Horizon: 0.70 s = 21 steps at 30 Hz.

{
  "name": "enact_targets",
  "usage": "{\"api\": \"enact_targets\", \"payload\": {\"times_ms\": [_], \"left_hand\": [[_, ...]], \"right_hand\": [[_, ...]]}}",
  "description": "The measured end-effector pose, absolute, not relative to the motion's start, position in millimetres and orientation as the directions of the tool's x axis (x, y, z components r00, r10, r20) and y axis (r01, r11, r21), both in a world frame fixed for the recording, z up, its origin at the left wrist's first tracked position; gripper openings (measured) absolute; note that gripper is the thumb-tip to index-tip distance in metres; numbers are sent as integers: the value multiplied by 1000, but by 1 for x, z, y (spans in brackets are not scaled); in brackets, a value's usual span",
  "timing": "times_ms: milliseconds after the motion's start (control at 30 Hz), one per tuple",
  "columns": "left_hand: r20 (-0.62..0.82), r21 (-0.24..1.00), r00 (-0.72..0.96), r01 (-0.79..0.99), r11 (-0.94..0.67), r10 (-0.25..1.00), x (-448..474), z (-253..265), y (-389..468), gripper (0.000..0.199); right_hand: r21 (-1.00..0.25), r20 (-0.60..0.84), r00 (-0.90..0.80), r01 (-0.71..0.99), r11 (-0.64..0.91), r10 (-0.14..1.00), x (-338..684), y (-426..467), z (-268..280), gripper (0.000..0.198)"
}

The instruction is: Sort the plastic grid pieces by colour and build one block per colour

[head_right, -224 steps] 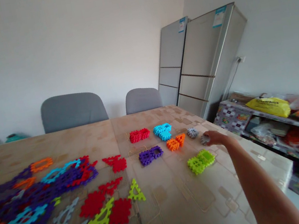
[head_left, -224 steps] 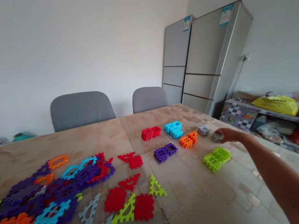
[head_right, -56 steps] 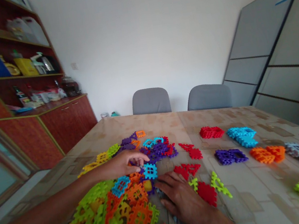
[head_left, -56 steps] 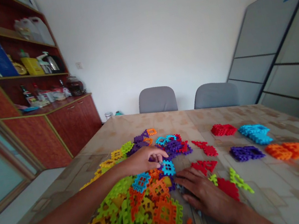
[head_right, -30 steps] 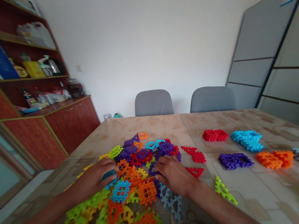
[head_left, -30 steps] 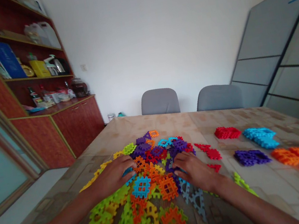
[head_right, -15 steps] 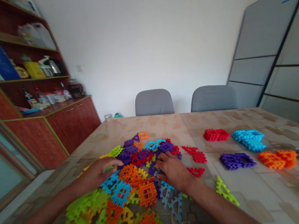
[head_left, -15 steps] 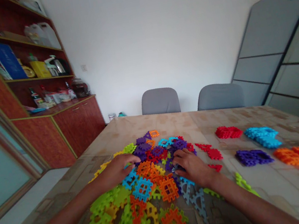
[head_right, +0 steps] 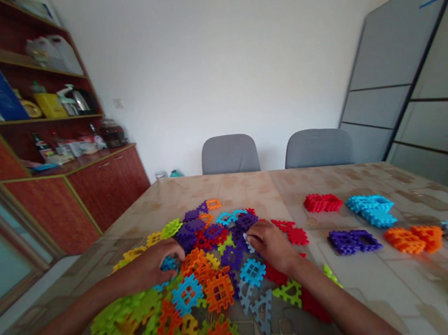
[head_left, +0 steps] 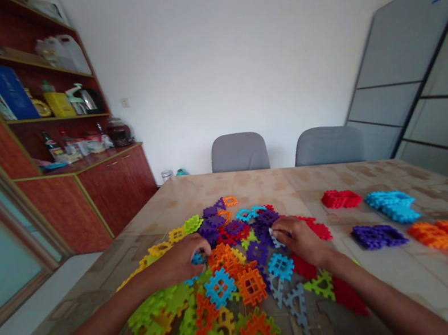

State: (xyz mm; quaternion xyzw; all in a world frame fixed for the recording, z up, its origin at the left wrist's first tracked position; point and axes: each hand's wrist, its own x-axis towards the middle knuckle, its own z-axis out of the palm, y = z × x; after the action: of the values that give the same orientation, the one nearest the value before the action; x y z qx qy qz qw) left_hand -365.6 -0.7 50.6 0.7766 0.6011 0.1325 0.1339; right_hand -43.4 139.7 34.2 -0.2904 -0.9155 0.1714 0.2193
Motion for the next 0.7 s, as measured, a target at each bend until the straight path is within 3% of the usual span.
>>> {"api": "enact_targets", "payload": {"times_ms": [100,167,500,700], "left_hand": [[29,355,219,910,-215,975,-365,53,-4,44],[12,352,209,914,-200,978,-365,54,-5,46],[43,510,203,837,-196,978,-366,49,3,15],[134,656,101,736,-165,986,-370,72,5,41]], "right_hand": [[-513,324,-732,397,761,599,-37,143,34,29],[-559,329,-720,373,741,611,-34,145,32,26],[-691,334,-644,330,644,688,-15,130,32,30],[-781,226,-667,311,541,710,9,96,34,33]]}}
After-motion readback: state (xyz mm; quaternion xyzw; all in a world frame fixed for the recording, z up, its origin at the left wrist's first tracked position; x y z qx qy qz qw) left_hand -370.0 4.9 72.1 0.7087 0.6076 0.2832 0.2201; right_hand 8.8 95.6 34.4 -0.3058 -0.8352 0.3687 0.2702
